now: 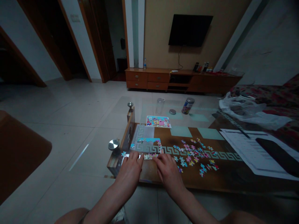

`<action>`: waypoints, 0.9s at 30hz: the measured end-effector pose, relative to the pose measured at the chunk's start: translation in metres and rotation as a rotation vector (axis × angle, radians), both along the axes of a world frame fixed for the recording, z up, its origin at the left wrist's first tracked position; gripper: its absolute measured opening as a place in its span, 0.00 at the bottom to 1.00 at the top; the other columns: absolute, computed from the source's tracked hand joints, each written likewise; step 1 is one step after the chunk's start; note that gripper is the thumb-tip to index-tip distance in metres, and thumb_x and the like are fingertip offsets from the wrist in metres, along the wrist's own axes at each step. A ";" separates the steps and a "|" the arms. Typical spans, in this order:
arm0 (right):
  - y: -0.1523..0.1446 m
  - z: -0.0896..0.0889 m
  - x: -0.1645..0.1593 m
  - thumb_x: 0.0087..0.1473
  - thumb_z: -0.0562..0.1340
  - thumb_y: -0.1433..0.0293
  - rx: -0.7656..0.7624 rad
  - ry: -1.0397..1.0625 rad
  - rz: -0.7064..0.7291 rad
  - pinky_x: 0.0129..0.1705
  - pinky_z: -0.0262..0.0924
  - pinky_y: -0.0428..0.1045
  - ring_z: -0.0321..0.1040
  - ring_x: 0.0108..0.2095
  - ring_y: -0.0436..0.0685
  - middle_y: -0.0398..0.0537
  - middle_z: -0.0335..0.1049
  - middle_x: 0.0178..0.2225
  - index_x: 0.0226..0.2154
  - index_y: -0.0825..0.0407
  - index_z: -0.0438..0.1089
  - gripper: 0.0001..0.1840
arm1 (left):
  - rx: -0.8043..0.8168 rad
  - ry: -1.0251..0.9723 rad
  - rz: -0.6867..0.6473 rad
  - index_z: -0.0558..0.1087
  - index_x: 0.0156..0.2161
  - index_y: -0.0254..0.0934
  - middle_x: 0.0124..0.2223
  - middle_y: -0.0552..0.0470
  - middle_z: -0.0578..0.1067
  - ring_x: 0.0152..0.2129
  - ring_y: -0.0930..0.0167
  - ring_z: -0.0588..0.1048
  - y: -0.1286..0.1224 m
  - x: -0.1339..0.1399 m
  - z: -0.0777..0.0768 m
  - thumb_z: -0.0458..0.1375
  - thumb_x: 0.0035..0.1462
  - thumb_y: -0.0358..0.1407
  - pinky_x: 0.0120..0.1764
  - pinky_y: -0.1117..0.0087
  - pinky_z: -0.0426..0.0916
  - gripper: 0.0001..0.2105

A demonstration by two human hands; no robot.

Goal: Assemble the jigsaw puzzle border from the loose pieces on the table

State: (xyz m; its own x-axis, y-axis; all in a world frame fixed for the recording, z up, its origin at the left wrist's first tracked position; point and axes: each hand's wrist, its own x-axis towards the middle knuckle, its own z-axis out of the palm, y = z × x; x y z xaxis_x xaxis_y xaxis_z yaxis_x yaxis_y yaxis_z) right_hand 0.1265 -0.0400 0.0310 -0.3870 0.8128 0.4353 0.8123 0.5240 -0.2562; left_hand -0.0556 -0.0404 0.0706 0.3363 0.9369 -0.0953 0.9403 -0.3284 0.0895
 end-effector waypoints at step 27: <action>0.002 0.010 0.011 0.53 0.52 0.83 -0.005 0.164 0.025 0.43 0.62 0.56 0.61 0.44 0.60 0.55 0.67 0.42 0.50 0.55 0.66 0.23 | -0.002 -0.413 0.070 0.60 0.57 0.33 0.49 0.42 0.73 0.48 0.63 0.70 0.012 -0.013 -0.011 0.48 0.54 0.24 0.50 0.60 0.66 0.24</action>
State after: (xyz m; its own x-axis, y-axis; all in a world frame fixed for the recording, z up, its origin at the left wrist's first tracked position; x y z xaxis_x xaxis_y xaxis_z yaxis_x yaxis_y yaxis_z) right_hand 0.1377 -0.0379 0.0411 -0.3317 0.8062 0.4900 0.7458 0.5421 -0.3871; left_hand -0.0689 -0.0285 0.0594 0.2817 0.9589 0.0328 0.8453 -0.2642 0.4644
